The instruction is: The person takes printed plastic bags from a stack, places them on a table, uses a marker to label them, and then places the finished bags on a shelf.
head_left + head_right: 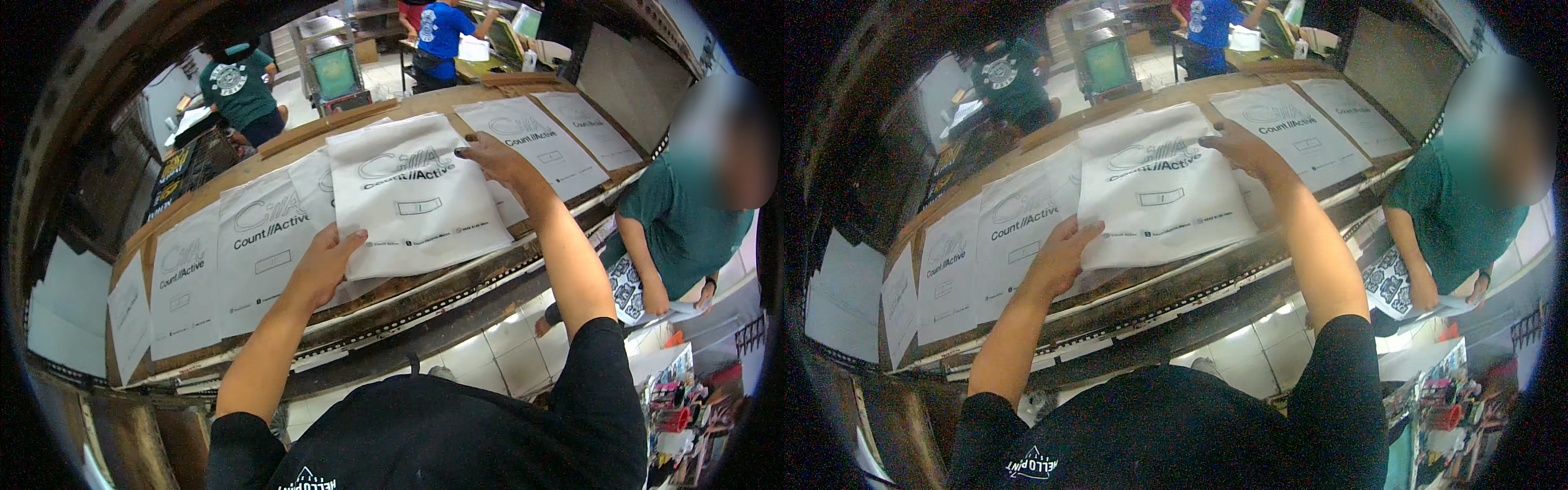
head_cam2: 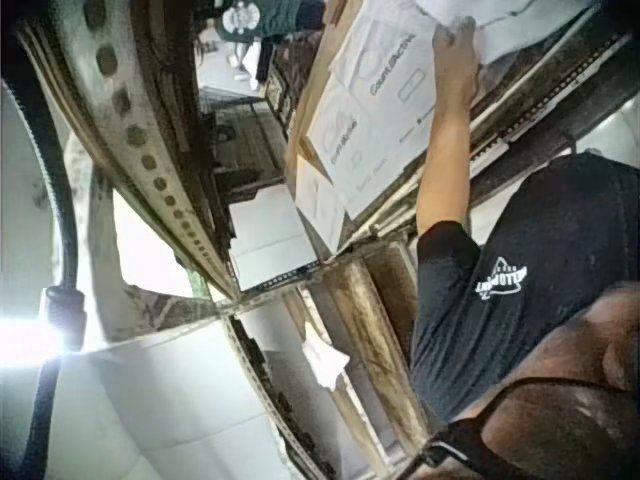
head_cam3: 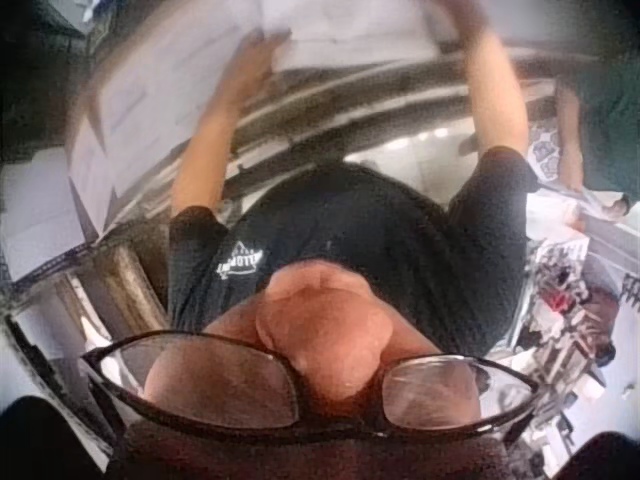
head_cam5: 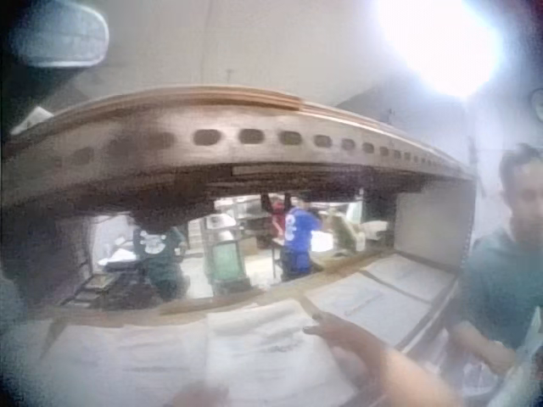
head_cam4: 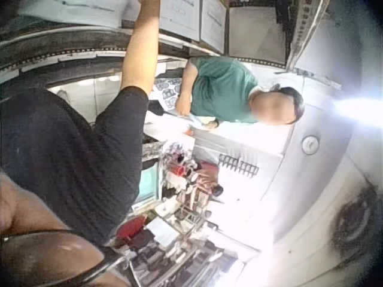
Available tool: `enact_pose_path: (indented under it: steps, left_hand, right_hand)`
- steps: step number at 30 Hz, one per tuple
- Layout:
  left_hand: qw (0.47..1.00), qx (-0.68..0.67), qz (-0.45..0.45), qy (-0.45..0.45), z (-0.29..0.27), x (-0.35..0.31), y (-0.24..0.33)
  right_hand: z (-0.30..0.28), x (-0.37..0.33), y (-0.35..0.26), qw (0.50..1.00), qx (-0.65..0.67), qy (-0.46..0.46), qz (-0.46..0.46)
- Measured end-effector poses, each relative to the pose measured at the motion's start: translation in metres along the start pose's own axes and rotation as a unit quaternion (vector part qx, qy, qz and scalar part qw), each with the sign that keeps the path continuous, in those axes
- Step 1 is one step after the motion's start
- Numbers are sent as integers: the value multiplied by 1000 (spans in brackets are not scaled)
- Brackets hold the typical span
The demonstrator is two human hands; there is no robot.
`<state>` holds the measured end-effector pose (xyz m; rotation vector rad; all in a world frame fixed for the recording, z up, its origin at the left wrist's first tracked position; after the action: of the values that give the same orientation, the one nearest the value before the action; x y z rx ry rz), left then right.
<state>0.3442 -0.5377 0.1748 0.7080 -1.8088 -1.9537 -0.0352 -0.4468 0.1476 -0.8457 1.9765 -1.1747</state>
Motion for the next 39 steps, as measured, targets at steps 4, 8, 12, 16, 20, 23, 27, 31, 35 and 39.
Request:
enact_pose_path:
  steps: [4, 8, 12, 16, 20, 23, 27, 31, 35, 39]
  left_hand:
    - [999, -15, 47, -13, -3, -7, -4]
    - [996, -7, 78, -38, -5, 3, -14]
    - [997, -6, 72, 22, 1, -5, -4]
    - [999, -4, 51, 10, -2, -10, -5]
    - [999, -10, 41, 22, 8, -17, 0]
    - [999, -21, 48, 2, 9, -16, 2]
    - [989, 91, 118, -21, -14, -6, -17]
    - [997, -77, 23, 15, -5, -9, -13]
    - [999, -36, 39, -5, -16, -4, -20]
    - [992, 27, 119, -35, -37, 3, -39]
  right_hand:
    - [15, -55, -29, 997, -66, -6, 33]
    - [10, -54, -10, 976, -172, 40, -124]
    - [26, -92, -47, 972, -145, 100, -157]
    - [24, -93, -35, 987, -96, 64, -112]
    - [17, -62, 5, 992, -115, 35, -26]
    - [16, -68, 7, 929, -335, 135, -82]
    - [26, -88, 1, 945, -317, 84, -20]
    - [35, -124, -8, 977, -190, 95, 21]
    - [38, -134, -3, 972, -196, 130, -10]
    - [48, -141, -5, 975, -179, 132, -27]
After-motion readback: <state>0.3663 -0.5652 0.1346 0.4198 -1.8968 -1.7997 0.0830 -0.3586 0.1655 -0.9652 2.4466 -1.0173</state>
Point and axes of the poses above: each hand's wrist, its own x-axis towards the middle knuckle, its own z-axis out of the palm, y = z × x, the point moved 3 cm from there along x, towards the middle knuckle, and after that the axes turned 8 degrees about z, right-handed, at the moved point
